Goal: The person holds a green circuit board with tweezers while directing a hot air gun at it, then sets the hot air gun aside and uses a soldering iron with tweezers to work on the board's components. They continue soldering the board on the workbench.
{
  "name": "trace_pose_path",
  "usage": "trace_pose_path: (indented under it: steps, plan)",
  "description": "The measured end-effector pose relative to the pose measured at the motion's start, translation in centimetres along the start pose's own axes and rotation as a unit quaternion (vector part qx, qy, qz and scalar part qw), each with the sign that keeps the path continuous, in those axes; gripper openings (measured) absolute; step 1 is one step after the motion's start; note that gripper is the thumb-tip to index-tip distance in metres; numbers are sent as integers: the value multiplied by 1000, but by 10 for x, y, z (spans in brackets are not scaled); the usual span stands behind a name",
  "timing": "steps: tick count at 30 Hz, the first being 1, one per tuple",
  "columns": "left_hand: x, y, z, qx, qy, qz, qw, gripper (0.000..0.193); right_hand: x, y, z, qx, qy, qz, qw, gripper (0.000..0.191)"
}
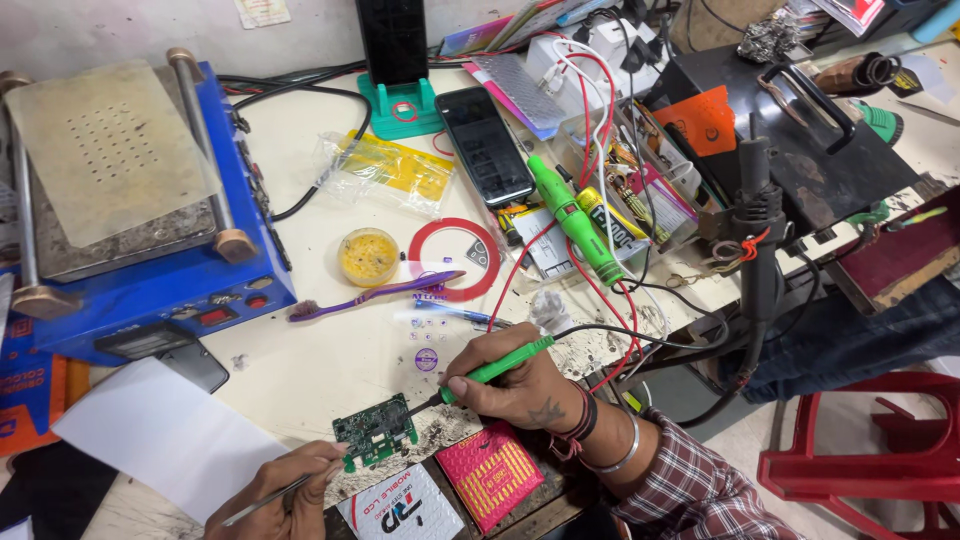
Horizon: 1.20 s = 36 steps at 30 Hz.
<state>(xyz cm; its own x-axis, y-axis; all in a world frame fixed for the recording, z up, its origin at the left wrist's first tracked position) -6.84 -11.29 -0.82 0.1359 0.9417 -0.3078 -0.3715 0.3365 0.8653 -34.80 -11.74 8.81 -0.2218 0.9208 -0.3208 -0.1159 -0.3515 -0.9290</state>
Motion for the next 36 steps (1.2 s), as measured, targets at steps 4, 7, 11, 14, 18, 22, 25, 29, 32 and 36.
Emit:
trace_pose_path:
  steps: [4, 7, 11, 14, 18, 22, 25, 29, 32, 36]
  plan:
    - [-6, 26, 6, -45, 18, 13, 999, 6, -5, -3, 0, 49, 3, 29, 998, 18]
    - [-11, 41, 9, -34, 19, -3, 999, 5, -5, -2, 0, 44, -1, 39, 998, 18]
    - [-12, 45, 11, -73, -23, 11, 997, 7, -2, 4, -5, -9, 0, 17, 1000, 16]
    - [-13, 47, 14, -58, -18, 10, 998, 6, -3, 7, -5, 2, 1, 10, 1000, 15]
    - [-15, 53, 16, -36, -4, -10, 999, 8, -3, 8, -5, 2, 2, 10, 1000, 14]
    - [-14, 54, 17, -32, -9, -1, 999, 8, -3, 7, -6, 36, 8, 27, 999, 14]
    - [-13, 52, 18, -34, -8, 8, 999, 8, -4, 6, -8, 42, -4, 44, 998, 13]
    - [-14, 53, 19, -46, -1, -2, 999, 10, -2, 10, -7, 32, 1, 15, 999, 13]
    - [-14, 51, 18, -38, -7, 12, 999, 10, -3, 11, -7, 38, 5, 10, 999, 12]
    - [-15, 53, 19, -41, -9, 1, 999, 10, -5, 8, -9, 36, -1, 35, 999, 13]
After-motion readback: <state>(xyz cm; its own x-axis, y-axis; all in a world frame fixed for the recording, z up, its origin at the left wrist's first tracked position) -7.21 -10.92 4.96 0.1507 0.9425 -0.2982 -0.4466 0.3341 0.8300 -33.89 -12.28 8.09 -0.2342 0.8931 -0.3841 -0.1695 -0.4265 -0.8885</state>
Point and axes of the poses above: each hand's wrist, its own x-axis away from the middle knuckle, its own z-axis out of the back of the hand, y = z × x, the point moved 8 cm from there along -x, towards the middle knuckle, and after that the axes turned 2 degrees about z, right-handed, at the moved point
